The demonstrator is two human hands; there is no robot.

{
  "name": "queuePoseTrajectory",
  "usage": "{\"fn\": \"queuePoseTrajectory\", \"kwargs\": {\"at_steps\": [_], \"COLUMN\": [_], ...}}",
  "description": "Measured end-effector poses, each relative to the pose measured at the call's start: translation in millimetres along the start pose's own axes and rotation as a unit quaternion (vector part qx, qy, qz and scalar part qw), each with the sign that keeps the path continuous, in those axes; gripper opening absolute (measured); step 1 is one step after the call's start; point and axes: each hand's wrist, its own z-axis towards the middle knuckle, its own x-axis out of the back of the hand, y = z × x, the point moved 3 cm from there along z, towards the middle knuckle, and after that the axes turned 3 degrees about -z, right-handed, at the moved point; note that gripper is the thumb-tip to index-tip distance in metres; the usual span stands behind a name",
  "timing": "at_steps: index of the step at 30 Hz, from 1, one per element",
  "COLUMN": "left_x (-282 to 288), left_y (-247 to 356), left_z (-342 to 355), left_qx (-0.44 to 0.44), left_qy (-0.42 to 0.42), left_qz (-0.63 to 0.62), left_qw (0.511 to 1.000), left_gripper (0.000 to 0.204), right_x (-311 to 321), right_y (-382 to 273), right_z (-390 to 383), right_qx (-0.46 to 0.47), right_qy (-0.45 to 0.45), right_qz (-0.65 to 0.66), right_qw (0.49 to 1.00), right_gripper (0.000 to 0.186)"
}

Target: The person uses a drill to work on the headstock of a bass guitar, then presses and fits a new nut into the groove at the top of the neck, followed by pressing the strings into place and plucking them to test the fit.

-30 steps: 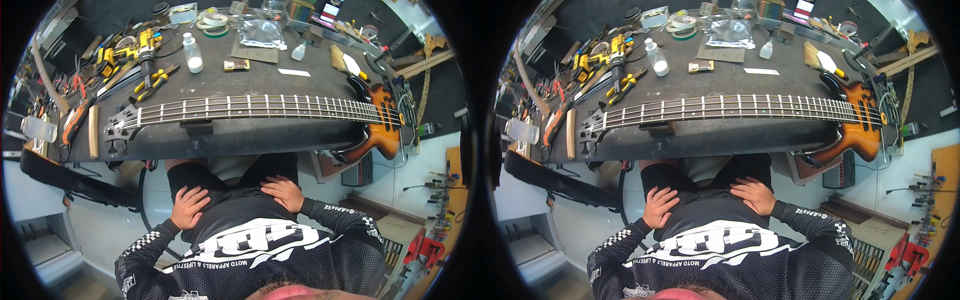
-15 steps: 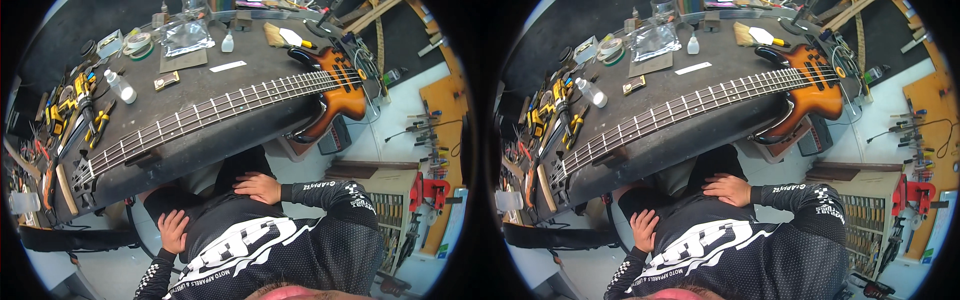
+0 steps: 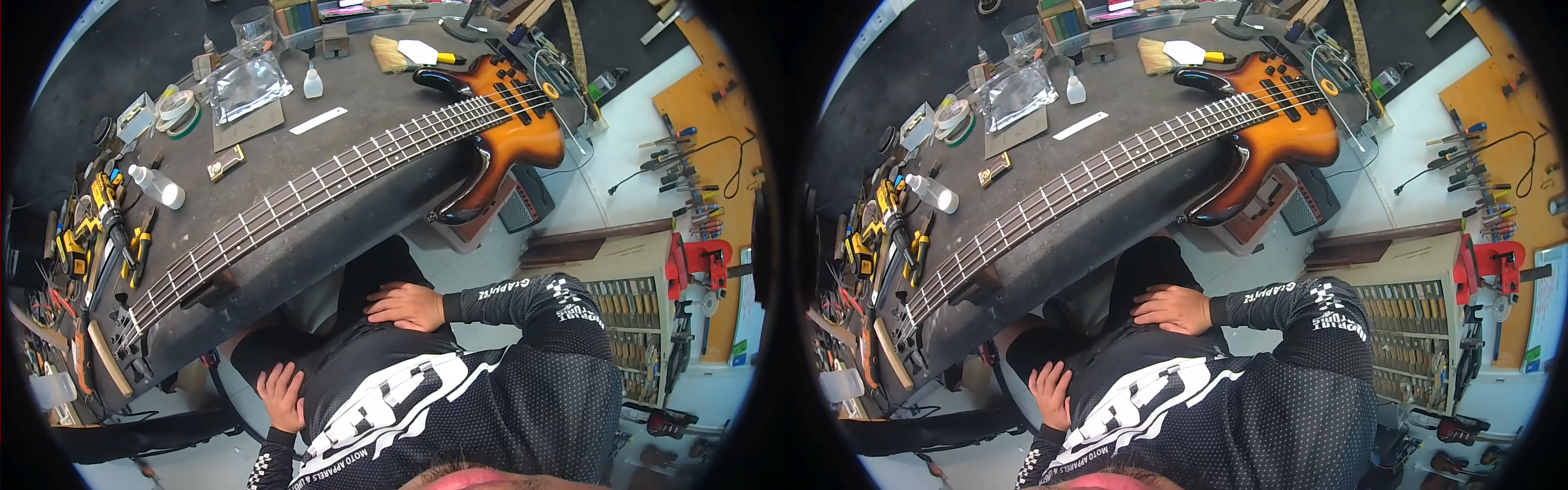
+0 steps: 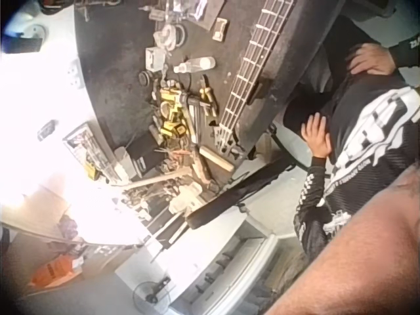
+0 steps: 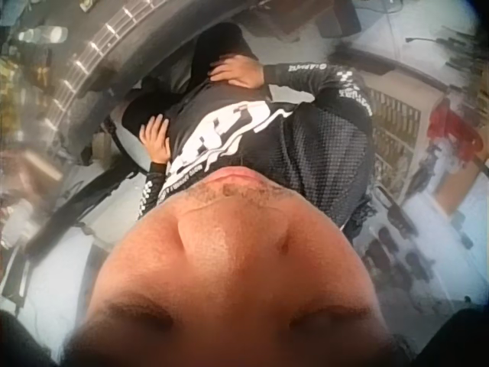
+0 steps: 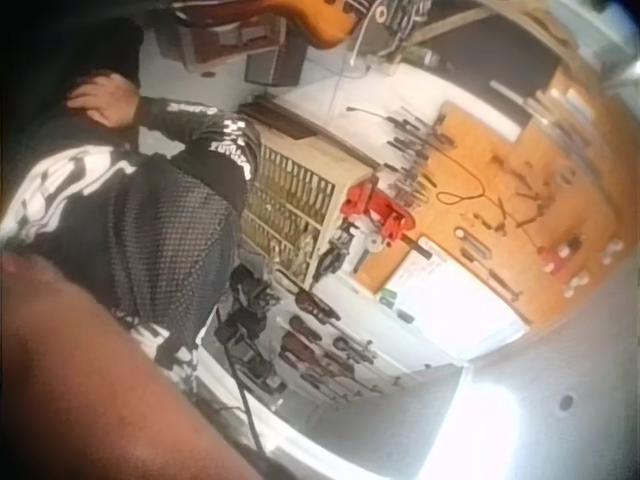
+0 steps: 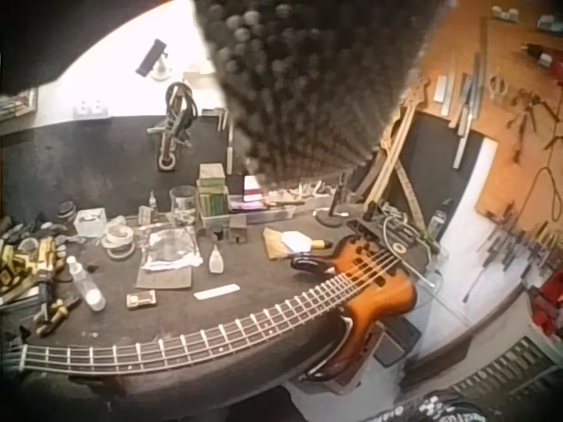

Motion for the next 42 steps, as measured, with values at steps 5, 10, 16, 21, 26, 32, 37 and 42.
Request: {"fn": "queuePoseTrajectory", "kwargs": {"at_steps": [5, 10, 16, 21, 26, 32, 37, 42], "left_x": [-0.6, -0.4, -0.7, -0.6, -0.6, 1.1, 1.6, 2.6], "left_y": [0.1, -0.2, 0.3, -0.4, 0.6, -0.1, -0.2, 0.6], "left_z": [-0.5, 2.1, -1.2, -1.8, -0.8, 1.4, 2.5, 5.1], "left_qx": [0.0, -0.001, -0.001, -0.002, 0.0, 0.007, 0.01, 0.005], "left_qy": [0.004, -0.002, 0.001, 0.002, 0.008, 0.001, -0.003, 0.001], "left_qz": [0.003, 0.001, 0.001, 0.003, 0.003, 0.0, 0.0, 0.0], "left_qw": [1.0, 1.0, 1.0, 1.0, 1.0, 1.0, 1.0, 1.0], "left_gripper": [0.056, 0.057, 0.056, 0.056, 0.056, 0.056, 0.056, 0.055], "right_x": [1.7, -0.1, 0.2, 0.1, 1.7, 4.3, 3.5, 5.7], "right_y": [0.4, 1.4, -2.0, -2.9, -2.9, -1.9, -1.2, -0.9], "right_z": [0.5, -1.1, -0.6, -0.5, 1.3, 2.5, 3.4, 4.1], "right_qx": [0.004, 0.006, 0.006, 0.005, 0.005, 0.007, 0.0, -0.005], "right_qy": [-0.001, 0.002, 0.001, 0.002, 0.001, 0.002, -0.005, -0.011], "right_qz": [-0.003, -0.002, -0.005, -0.002, -0.003, -0.004, 0.003, 0.005], "right_qw": [1.0, 1.0, 1.0, 1.0, 1.0, 1.0, 1.0, 1.0], "right_gripper": [0.06, 0.06, 0.06, 0.06, 0.059, 0.059, 0.061, 0.061]}}
